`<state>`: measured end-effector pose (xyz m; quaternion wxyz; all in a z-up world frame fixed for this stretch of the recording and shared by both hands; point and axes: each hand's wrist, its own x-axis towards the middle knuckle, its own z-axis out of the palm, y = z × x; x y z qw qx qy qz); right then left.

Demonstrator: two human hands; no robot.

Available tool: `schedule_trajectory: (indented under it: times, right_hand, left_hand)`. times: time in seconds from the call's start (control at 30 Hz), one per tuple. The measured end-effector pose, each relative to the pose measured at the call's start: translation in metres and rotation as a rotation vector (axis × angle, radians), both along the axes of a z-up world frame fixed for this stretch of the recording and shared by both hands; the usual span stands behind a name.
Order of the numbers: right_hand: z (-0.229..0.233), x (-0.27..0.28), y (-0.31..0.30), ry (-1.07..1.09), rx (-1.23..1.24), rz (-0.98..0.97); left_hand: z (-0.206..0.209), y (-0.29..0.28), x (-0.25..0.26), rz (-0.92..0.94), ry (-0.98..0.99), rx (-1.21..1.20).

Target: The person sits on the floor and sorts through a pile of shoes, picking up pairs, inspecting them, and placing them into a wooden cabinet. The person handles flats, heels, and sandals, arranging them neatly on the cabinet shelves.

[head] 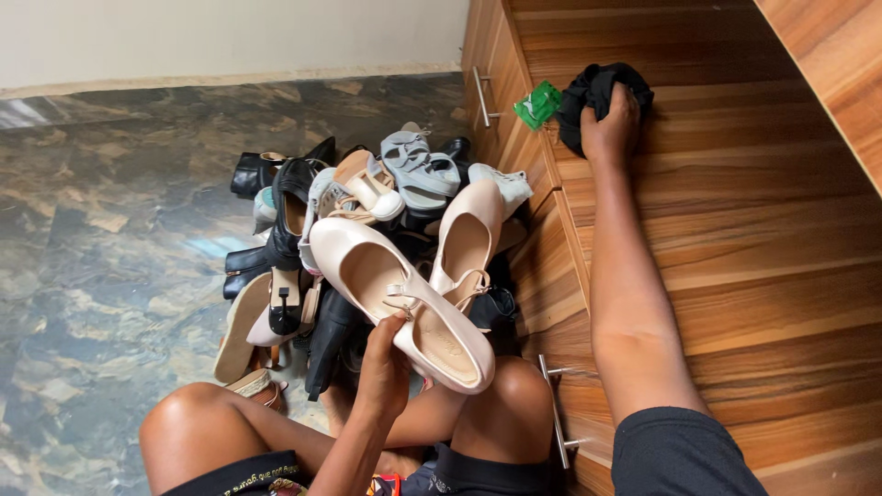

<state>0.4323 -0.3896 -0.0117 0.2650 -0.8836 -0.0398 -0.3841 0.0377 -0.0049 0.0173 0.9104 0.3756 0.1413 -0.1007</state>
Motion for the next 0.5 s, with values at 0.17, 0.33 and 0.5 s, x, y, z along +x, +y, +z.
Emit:
schedule_trajectory:
  times: [0.17,0.33,0.5]
  right_hand:
    - [0.004,0.002,0.017,-0.067,-0.053,0.045]
    - [0.008,0.0,0.031,0.056,0.052,0.031]
    - [0.011,-0.002,0.071,-0.022,0.025,0.076]
  left_hand:
    - [-0.002,0.007,-0.004,0.024,0.058,-0.006]
    - [-0.008,0.011,-0.009,0.038,0.069,-0.001]
    - [-0.009,0.014,-0.014,0.083,0.081,-0.019]
